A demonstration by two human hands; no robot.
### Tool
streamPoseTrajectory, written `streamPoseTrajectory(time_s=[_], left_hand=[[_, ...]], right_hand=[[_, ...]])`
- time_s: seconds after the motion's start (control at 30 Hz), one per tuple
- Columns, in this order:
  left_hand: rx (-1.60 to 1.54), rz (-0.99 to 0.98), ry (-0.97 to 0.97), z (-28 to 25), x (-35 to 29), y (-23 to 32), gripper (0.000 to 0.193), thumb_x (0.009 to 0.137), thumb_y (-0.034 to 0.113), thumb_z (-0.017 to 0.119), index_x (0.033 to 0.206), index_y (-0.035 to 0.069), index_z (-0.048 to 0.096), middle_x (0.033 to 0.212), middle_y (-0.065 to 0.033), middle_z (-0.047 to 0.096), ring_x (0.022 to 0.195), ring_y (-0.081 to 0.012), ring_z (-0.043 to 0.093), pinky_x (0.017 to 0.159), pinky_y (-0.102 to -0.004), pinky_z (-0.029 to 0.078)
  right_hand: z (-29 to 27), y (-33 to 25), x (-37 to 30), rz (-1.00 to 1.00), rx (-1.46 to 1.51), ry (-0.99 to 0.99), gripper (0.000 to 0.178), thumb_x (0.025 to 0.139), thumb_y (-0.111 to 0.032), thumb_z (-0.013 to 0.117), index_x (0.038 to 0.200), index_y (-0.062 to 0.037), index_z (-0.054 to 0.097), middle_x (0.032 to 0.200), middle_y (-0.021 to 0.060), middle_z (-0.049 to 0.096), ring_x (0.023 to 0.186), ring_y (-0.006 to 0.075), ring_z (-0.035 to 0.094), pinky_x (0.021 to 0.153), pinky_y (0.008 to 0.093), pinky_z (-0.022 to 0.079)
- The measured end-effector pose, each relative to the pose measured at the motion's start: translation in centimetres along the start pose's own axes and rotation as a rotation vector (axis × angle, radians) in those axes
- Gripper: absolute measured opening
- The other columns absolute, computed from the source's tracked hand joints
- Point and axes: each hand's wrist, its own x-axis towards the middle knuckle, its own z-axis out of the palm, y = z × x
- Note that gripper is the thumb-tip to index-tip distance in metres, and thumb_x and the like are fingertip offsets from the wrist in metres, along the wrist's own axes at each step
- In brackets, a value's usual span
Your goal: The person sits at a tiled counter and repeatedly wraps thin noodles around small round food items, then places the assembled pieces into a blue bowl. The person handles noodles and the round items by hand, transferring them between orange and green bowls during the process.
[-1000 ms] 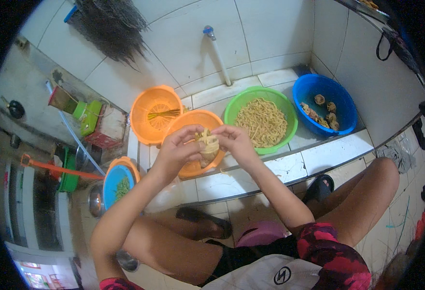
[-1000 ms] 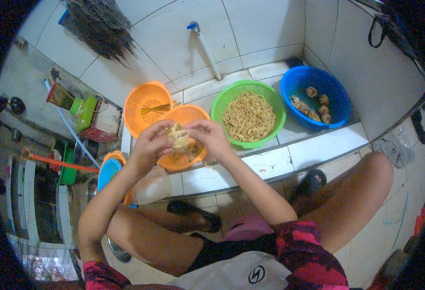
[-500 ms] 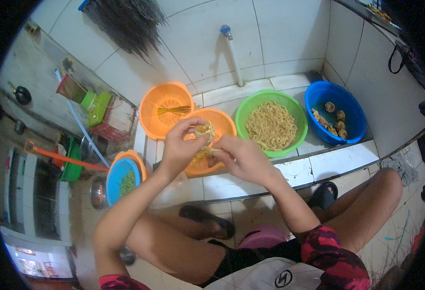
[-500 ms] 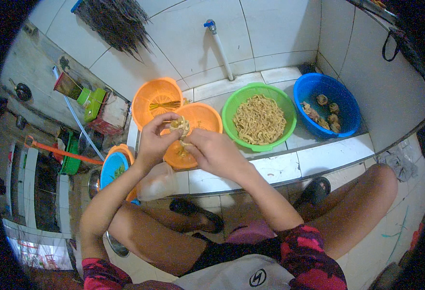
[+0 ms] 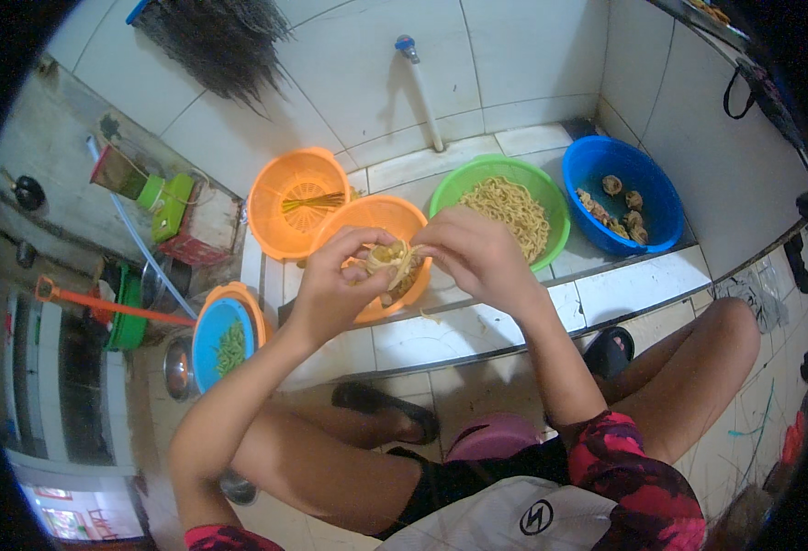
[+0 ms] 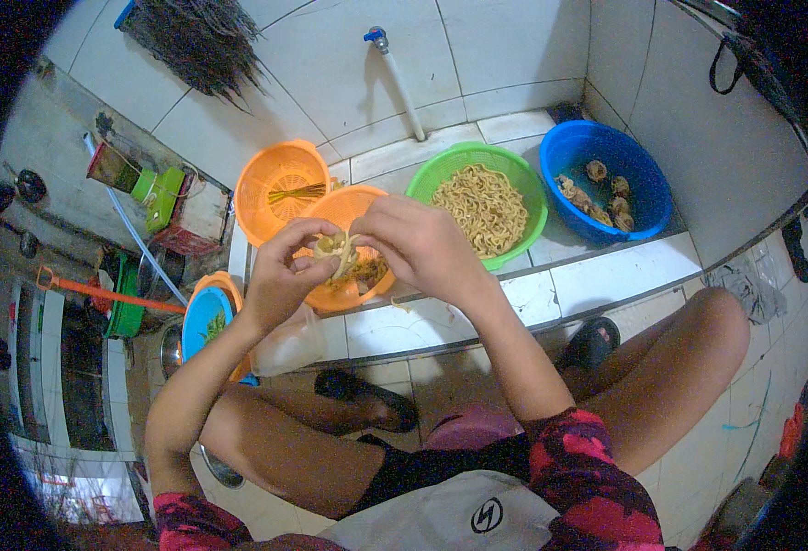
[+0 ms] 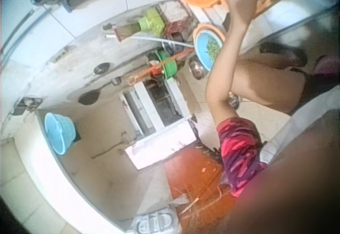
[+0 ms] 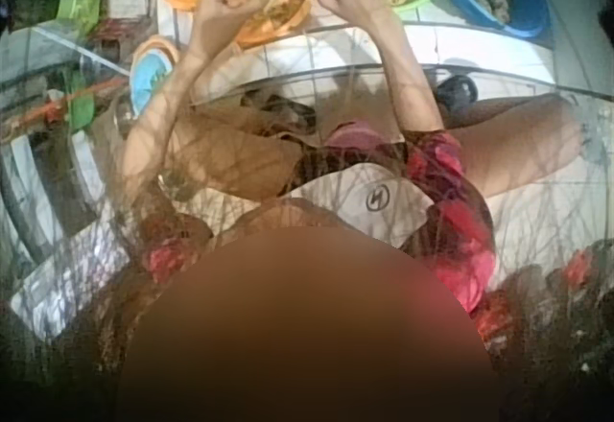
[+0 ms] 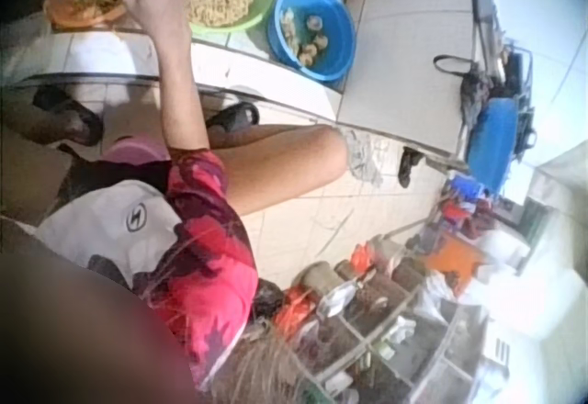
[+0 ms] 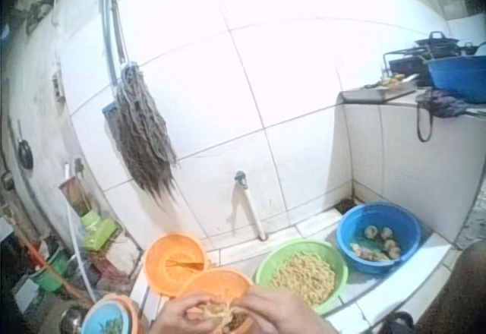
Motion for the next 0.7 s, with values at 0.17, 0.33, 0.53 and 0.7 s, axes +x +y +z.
streamPoseTrajectory(time_s=[0.17, 0.33, 0.53, 0.7], left_hand=[[-0.199, -0.039, -0.062, 0.2, -0.2, 0.0, 0.035, 0.082, -0.003, 0.066, 0.116, -0.001, 0.057, 0.113, -0.0046, 0.055, 0.105, -0.0129, 0.055, 0.088, -0.0279, 0.055], [-0.313, -0.116, -0.189, 0.1, -0.3, 0.0, 0.038, 0.081, -0.007, 0.065, 0.117, 0.0, 0.057, 0.113, -0.0053, 0.058, 0.104, -0.0144, 0.059, 0.095, -0.0308, 0.05], [-0.473, -0.2, -0.113, -0.3, -0.2, 0.5, 0.036, 0.085, 0.001, 0.063, 0.12, 0.0, 0.055, 0.115, -0.0071, 0.059, 0.107, -0.0152, 0.061, 0.093, -0.031, 0.052], [-0.712, -0.338, 0.059, -1.1, 0.0, 1.3, 0.033, 0.089, 0.009, 0.062, 0.12, 0.001, 0.055, 0.112, -0.0067, 0.06, 0.1, -0.0139, 0.061, 0.082, -0.0273, 0.053]], right_hand=[[0.8, 0.7, -0.1, 0.076, 0.181, 0.047, 0.011, 0.081, -0.004, 0.067, 0.091, -0.002, 0.069, 0.084, 0.0095, 0.066, 0.078, 0.0242, 0.063, 0.069, 0.0331, 0.049], [2.0, 2.0, -0.8, 0.124, 0.355, 0.044, 0.013, 0.085, -0.003, 0.064, 0.095, -0.0005, 0.071, 0.088, 0.0088, 0.068, 0.079, 0.0183, 0.064, 0.072, 0.0292, 0.049], [5.4, 3.3, -2.3, 0.387, 0.618, 0.047, 0.016, 0.089, -0.008, 0.061, 0.099, 0.0011, 0.069, 0.081, 0.0082, 0.065, 0.074, 0.0151, 0.061, 0.069, 0.0273, 0.048], [7.3, 3.3, -3.5, 0.146, 0.224, -0.159, 0.017, 0.087, -0.004, 0.055, 0.102, -0.0011, 0.064, 0.087, 0.0179, 0.063, 0.082, 0.0373, 0.061, 0.073, 0.0413, 0.05]])
